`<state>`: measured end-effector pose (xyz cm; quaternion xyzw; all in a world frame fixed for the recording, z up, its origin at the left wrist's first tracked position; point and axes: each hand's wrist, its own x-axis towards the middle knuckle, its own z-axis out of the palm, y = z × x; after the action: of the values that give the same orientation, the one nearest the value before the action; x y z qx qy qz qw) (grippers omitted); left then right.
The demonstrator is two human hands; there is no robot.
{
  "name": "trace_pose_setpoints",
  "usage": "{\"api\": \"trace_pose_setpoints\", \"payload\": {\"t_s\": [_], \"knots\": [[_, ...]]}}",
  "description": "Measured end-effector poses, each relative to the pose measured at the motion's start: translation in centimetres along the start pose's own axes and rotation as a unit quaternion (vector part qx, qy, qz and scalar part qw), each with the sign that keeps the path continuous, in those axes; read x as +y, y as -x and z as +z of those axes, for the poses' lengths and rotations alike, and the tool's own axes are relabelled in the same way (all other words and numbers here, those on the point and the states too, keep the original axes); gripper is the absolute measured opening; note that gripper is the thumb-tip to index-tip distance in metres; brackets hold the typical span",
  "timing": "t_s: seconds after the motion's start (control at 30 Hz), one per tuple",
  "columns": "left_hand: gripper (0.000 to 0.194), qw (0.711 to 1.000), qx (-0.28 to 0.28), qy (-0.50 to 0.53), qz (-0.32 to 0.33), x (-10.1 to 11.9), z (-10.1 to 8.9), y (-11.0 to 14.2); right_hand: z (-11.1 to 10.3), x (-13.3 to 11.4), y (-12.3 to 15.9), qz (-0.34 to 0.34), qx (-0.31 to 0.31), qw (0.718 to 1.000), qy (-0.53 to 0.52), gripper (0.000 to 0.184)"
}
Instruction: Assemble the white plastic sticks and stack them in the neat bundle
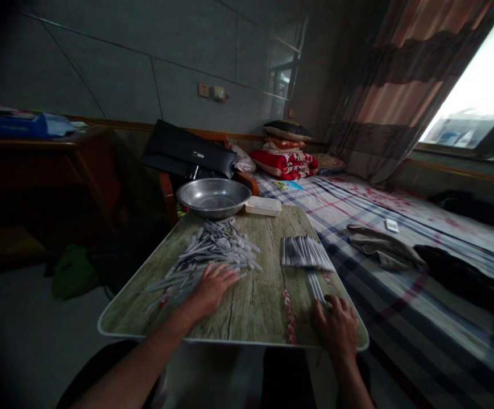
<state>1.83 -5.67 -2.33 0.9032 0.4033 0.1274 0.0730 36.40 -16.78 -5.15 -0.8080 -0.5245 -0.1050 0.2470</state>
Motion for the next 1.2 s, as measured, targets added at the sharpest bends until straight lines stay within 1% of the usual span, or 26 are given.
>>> {"api": "trace_pose_setpoints", "payload": {"t_s": [0.17, 0.33, 0.43, 0.5, 0.57, 0.6, 0.67, 0.7, 0.73, 0.8, 0.87, 0.97, 1.03, 1.1, 1.2], "knots": [[0.062, 1.0, -0.002, 0.012, 0.0, -0.9, -0.1, -0.2, 0.1, 0.3, 0.1, -0.002, 0.012, 1.0, -0.005, 0.042], [0.064, 1.0, 0.003, 0.013, 0.0, -1.3, 0.1, -0.2, 0.2, 0.5, 0.2, -0.021, 0.012, 1.0, -0.009, 0.038], [0.061, 1.0, -0.003, 0.01, -0.003, -1.5, 0.0, -0.1, 0.2, 0.4, 0.3, -0.005, 0.021, 1.0, 0.005, 0.039], [0.061, 1.0, -0.006, 0.009, -0.001, -1.7, -0.1, -0.1, 0.0, 0.0, 0.3, 0.009, 0.04, 0.999, 0.004, 0.039], [0.062, 1.0, -0.009, 0.01, 0.005, -1.7, -0.2, 0.0, -0.7, -1.1, 0.0, -0.004, 0.065, 0.998, -0.024, 0.036], [0.062, 1.0, -0.01, 0.012, 0.009, -1.8, -0.2, 0.0, -1.1, -2.1, -0.2, -0.02, 0.078, 0.996, -0.049, 0.033], [0.062, 1.0, -0.014, 0.017, 0.017, -1.7, -0.4, 0.0, -2.0, -4.8, -1.0, -0.07, 0.082, 0.988, -0.109, 0.028], [0.062, 1.0, -0.015, 0.02, 0.019, -1.6, -0.5, 0.0, -2.4, -6.5, -1.4, -0.092, 0.07, 0.984, -0.134, 0.025], [0.062, 0.999, -0.015, 0.023, 0.021, -1.5, -0.6, -0.1, -2.7, -8.4, -1.9, -0.115, 0.047, 0.98, -0.155, 0.022], [0.06, 0.999, -0.013, 0.032, 0.021, -1.3, -0.9, -0.2, -2.8, -12.4, -2.8, -0.156, -0.02, 0.971, -0.183, 0.016], [0.059, 0.999, -0.01, 0.041, 0.017, -1.2, -1.0, -0.3, -2.3, -16.2, -3.7, -0.203, -0.077, 0.953, -0.212, 0.012], [0.062, 0.998, -0.008, 0.05, 0.026, -1.2, -1.1, -0.6, -0.8, -21.1, -5.1, -0.256, -0.126, 0.931, -0.229, 0.012], [0.067, 0.998, -0.004, 0.049, 0.04, -1.3, -0.9, -0.8, 0.3, -23.9, -6.0, -0.275, -0.145, 0.926, -0.215, 0.015], [0.069, 0.998, -0.002, 0.045, 0.044, -1.2, -0.8, -0.8, 1.2, -26.5, -7.0, -0.308, -0.169, 0.917, -0.188, 0.016], [0.062, 0.998, -0.013, 0.039, 0.043, -0.9, -0.8, -0.8, 2.4, -30.1, -8.2, -0.369, -0.218, 0.893, -0.136, 0.021]]}}
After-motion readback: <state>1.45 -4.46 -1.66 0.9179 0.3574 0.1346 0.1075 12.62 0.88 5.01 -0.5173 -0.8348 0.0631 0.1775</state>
